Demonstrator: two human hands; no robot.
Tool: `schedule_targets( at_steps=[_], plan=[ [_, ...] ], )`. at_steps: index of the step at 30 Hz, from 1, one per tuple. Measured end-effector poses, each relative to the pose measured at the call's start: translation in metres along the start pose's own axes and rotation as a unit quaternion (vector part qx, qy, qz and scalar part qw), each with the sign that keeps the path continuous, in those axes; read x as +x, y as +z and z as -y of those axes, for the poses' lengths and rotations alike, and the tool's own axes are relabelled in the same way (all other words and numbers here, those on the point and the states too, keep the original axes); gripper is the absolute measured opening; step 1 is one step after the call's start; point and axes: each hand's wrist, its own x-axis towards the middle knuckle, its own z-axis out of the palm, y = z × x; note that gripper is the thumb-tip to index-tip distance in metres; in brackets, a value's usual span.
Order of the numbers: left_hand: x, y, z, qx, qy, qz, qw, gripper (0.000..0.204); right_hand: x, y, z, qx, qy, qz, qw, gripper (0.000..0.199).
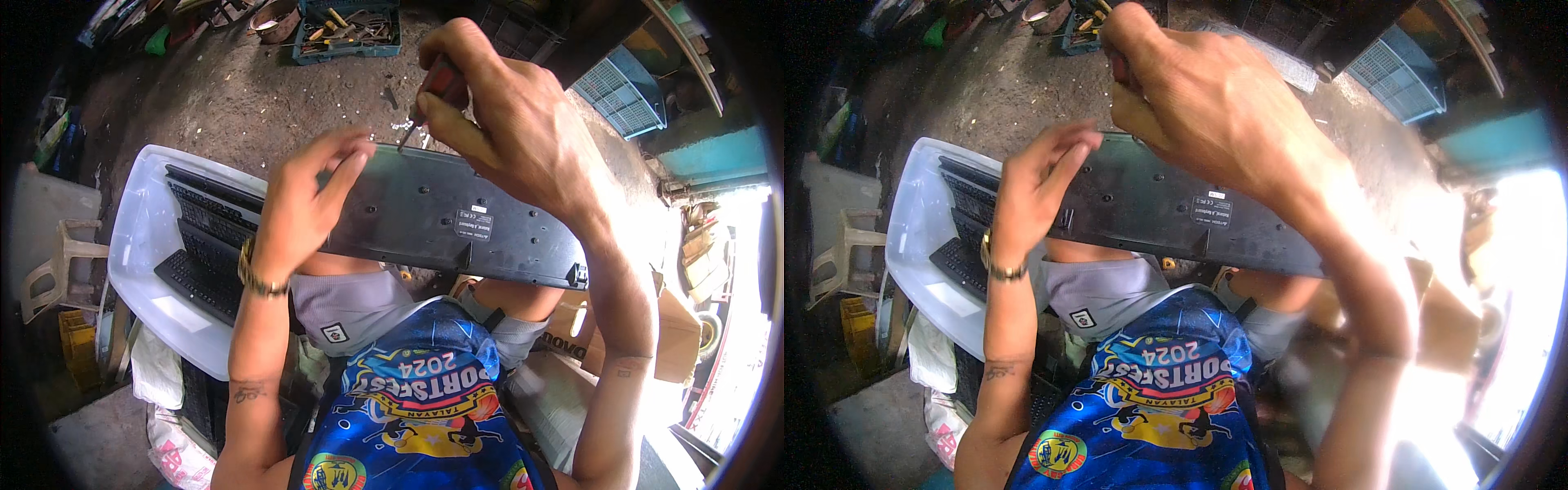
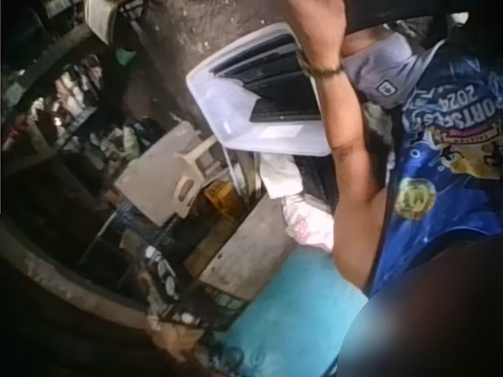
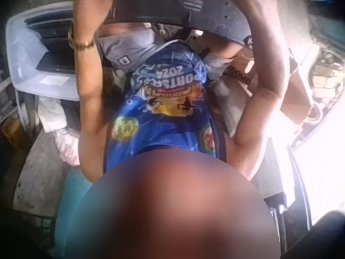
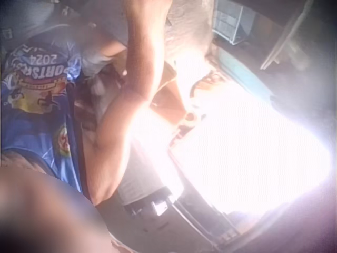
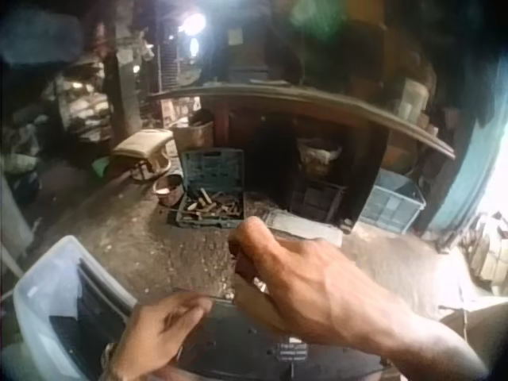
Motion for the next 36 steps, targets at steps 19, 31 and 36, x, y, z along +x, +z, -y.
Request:
schedule_targets(
  at_steps=[19, 31, 36],
  plan=[
    [0.013, -0.057, 0.091, 0.091, -0.06, 0.087, 0.99, 0.028, 0.031, 0.008, 0.008, 0.057, -0.051, 0.004, 0.997, 0.031],
    [-0.028, -0.07, 0.062, 0.108, -0.002, -0.034, 0.994, 0.03, 0.063, 0.008, 0.054, 0.094, -0.049, 0.19, 0.976, 0.033],
    [-0.018, -0.058, 0.048, -0.004, 0.021, 0.005, 1.0, 0.025, 0.07, 0.011, 0.062, 0.072, -0.037, 0.229, 0.97, 0.03]
  ],
)
